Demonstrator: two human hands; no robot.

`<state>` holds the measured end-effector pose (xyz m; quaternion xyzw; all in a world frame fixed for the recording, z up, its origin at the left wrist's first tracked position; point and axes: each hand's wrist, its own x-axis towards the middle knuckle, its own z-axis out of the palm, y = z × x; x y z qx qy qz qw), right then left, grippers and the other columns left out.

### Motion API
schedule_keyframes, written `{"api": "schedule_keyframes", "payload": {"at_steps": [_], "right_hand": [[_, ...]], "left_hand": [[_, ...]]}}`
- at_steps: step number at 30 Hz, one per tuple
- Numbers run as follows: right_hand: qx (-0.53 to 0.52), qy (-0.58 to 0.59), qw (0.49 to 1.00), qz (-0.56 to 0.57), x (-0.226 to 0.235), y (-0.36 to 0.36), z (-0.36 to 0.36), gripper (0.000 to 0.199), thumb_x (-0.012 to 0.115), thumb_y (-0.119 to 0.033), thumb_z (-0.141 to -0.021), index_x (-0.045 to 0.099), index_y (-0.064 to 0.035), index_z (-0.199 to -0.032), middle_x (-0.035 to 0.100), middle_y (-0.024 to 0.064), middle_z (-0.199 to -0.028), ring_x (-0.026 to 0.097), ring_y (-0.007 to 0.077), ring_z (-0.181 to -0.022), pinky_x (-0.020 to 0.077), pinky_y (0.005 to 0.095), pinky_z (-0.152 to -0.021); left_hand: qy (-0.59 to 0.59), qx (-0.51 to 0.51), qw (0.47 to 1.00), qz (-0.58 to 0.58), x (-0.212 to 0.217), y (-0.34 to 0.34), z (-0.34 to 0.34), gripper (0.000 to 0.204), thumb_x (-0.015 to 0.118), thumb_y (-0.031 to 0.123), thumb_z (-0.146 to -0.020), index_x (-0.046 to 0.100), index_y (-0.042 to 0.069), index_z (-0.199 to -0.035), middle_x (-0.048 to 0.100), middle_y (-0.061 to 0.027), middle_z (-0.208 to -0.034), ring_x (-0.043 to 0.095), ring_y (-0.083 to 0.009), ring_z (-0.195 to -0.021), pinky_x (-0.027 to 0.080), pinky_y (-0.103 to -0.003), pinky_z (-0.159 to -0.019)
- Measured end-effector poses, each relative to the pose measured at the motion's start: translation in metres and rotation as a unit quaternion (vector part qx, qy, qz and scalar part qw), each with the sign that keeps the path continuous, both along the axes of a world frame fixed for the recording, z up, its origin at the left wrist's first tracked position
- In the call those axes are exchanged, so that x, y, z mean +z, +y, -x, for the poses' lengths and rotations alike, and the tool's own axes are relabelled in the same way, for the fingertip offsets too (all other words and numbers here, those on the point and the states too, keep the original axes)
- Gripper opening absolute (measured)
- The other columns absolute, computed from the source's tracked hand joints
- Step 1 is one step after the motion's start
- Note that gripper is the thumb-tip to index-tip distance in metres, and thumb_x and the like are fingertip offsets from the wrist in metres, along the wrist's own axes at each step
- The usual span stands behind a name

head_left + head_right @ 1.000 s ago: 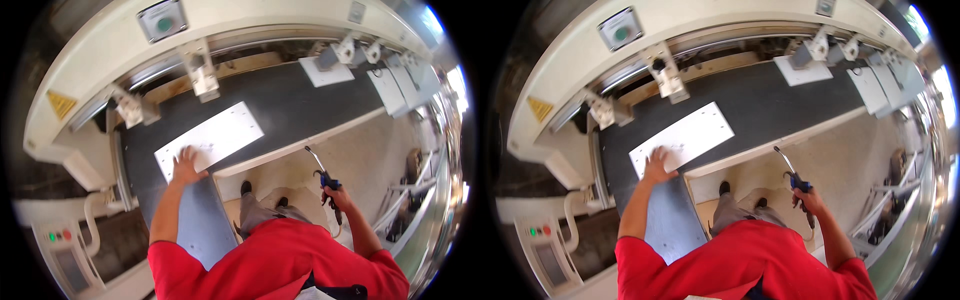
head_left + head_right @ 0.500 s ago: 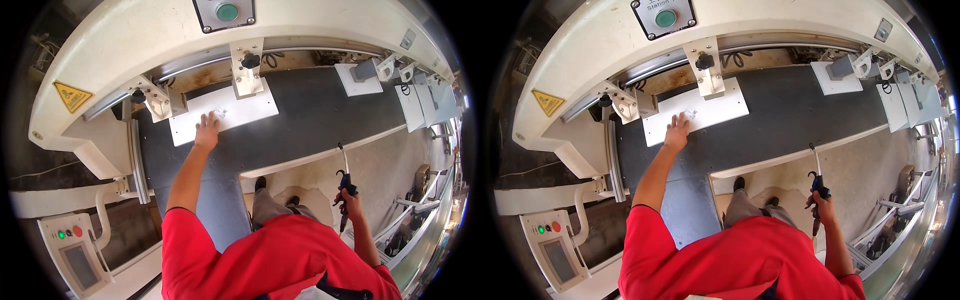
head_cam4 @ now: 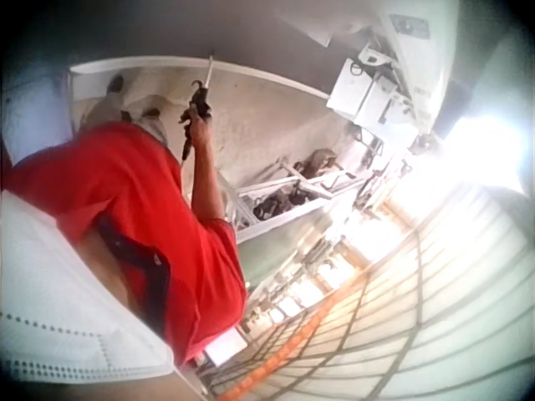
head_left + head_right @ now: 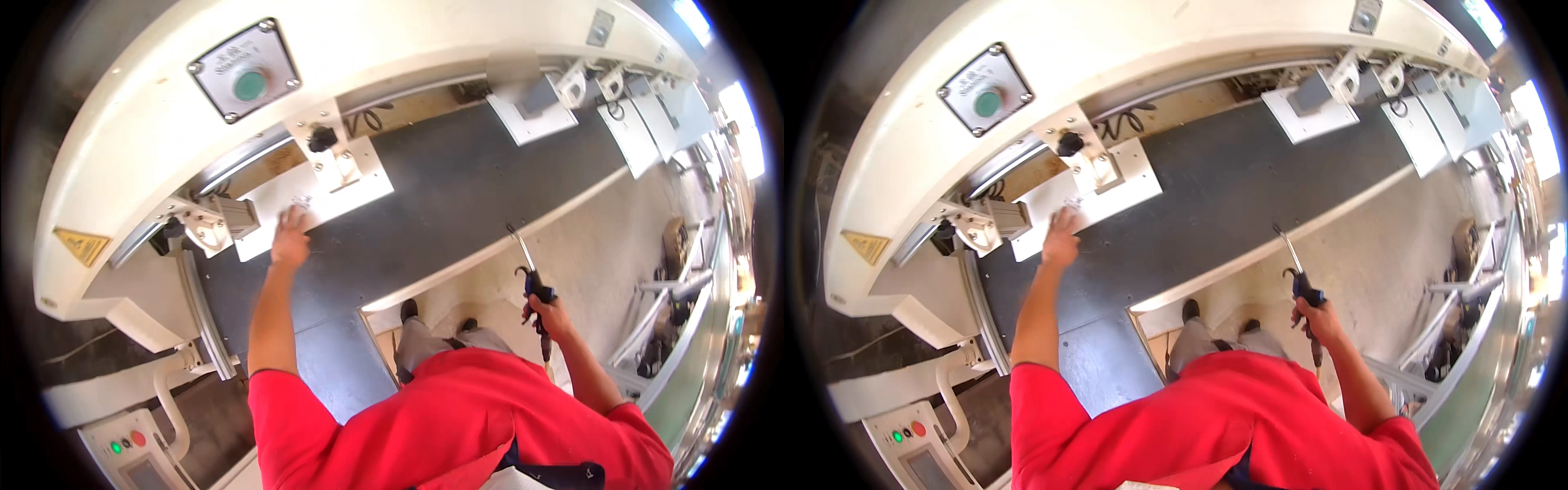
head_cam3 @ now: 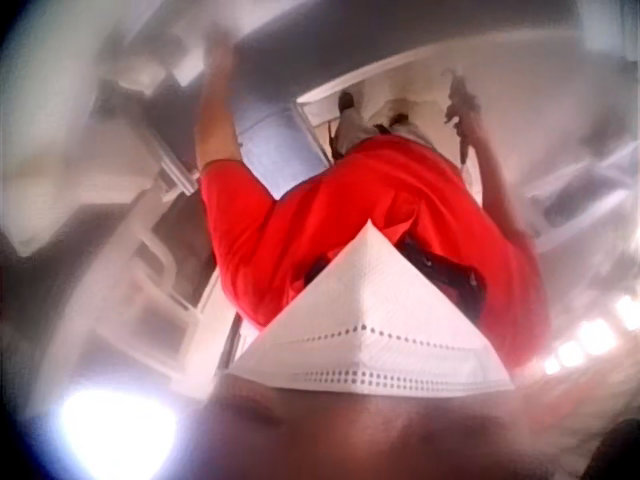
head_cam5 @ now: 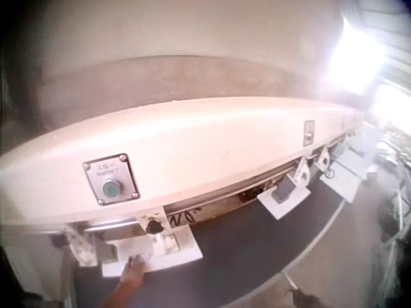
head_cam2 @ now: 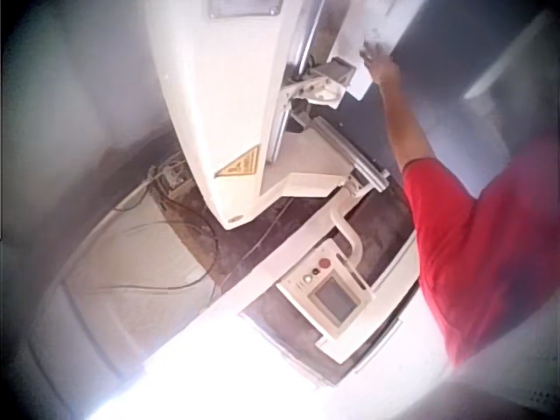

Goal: The person picks up white rectangular panels and uses a handheld air blower to clean their surfaces. They repeatedly place panels on a machine bed, blow air across them, then remove and stack them.

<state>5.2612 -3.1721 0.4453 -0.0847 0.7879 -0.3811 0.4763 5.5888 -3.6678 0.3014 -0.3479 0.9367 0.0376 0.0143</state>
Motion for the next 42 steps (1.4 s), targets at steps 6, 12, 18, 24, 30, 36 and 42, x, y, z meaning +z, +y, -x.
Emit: {"api": "schedule_keyframes", "payload": {"at_steps": [6,12,18,24,30,36,42], "right_hand": [[-0.038,-0.018,0.999,-0.003,-0.027,0.008,-0.009,0.032,0.053,-0.029,-0.096,0.056,-0.0017,-0.112,0.063,0.0052,-0.073,0.060,0.0127,-0.059,0.0448,0.0257,-0.048],[-0.012,-0.041,0.999,0.019,-0.032,0.000,-0.007,0.028,0.055,-0.029,-0.095,0.060,-0.0025,-0.100,0.064,0.0049,-0.073,0.056,0.0125,-0.054,0.0427,0.0261,-0.046],[-0.009,-0.048,0.999,0.001,-0.049,0.042,0.024,0.026,0.055,-0.026,-0.095,0.060,-0.0020,-0.103,0.064,0.0046,-0.074,0.060,0.0118,-0.061,0.0464,0.0261,-0.051],[-0.037,-0.038,0.997,0.059,-0.060,0.093,0.076,0.024,0.057,-0.026,-0.093,0.061,-0.0027,-0.100,0.064,0.0034,-0.073,0.057,0.0110,-0.058,0.0457,0.0262,-0.050],[-0.046,-0.014,0.999,0.023,-0.061,0.179,0.158,0.022,0.059,-0.027,-0.092,0.062,-0.0055,-0.093,0.063,0.0027,-0.070,0.054,0.0110,-0.054,0.0438,0.0261,-0.048],[-0.123,-0.020,0.989,0.080,-0.069,0.258,0.246,0.027,0.055,-0.026,-0.095,0.059,-0.0028,-0.108,0.064,0.0033,-0.075,0.059,0.0105,-0.066,0.0459,0.0255,-0.054],[-0.213,0.014,0.973,0.085,-0.041,0.268,0.304,0.024,0.058,-0.025,-0.093,0.065,-0.0023,-0.093,0.065,0.0038,-0.076,0.058,0.0109,-0.063,0.0475,0.0261,-0.054]], "left_hand": [[0.507,0.103,0.853,-0.072,0.231,0.052,0.052,0.018,0.065,0.012,-0.088,0.061,-0.002,-0.099,0.066,-0.0065,-0.075,0.063,-0.0131,-0.067,0.050,-0.024,-0.063],[0.587,0.099,0.802,-0.048,0.341,0.059,0.100,0.017,0.062,0.014,-0.092,0.058,-0.003,-0.095,0.065,-0.0054,-0.070,0.059,-0.0070,-0.061,0.044,-0.022,-0.052],[0.628,0.194,0.740,-0.141,0.366,0.050,0.120,0.012,0.066,0.012,-0.087,0.055,0.006,-0.088,0.064,-0.0093,-0.061,0.056,-0.0121,-0.046,0.034,-0.023,-0.037],[0.637,0.209,0.736,-0.097,0.359,0.060,0.131,0.023,0.065,0.015,-0.089,0.054,0.000,-0.103,0.066,-0.0125,-0.067,0.060,-0.0158,-0.053,0.038,-0.023,-0.046],[0.488,0.384,0.764,0.177,0.324,0.076,0.144,0.029,0.061,0.018,-0.092,0.059,-0.005,-0.109,0.067,-0.0124,-0.083,0.064,-0.0188,-0.067,0.045,-0.028,-0.053],[0.262,0.041,0.964,-0.034,0.128,0.262,0.367,0.031,0.070,0.020,-0.079,0.064,0.004,-0.105,0.066,-0.0146,-0.102,0.061,-0.0321,-0.100,0.049,-0.041,-0.088],[0.119,-0.070,0.990,-0.040,0.033,0.285,0.558,0.063,0.062,0.038,-0.087,0.045,0.002,-0.135,0.036,-0.0178,-0.147,0.029,-0.0327,-0.139,0.029,-0.044,-0.111]]}}
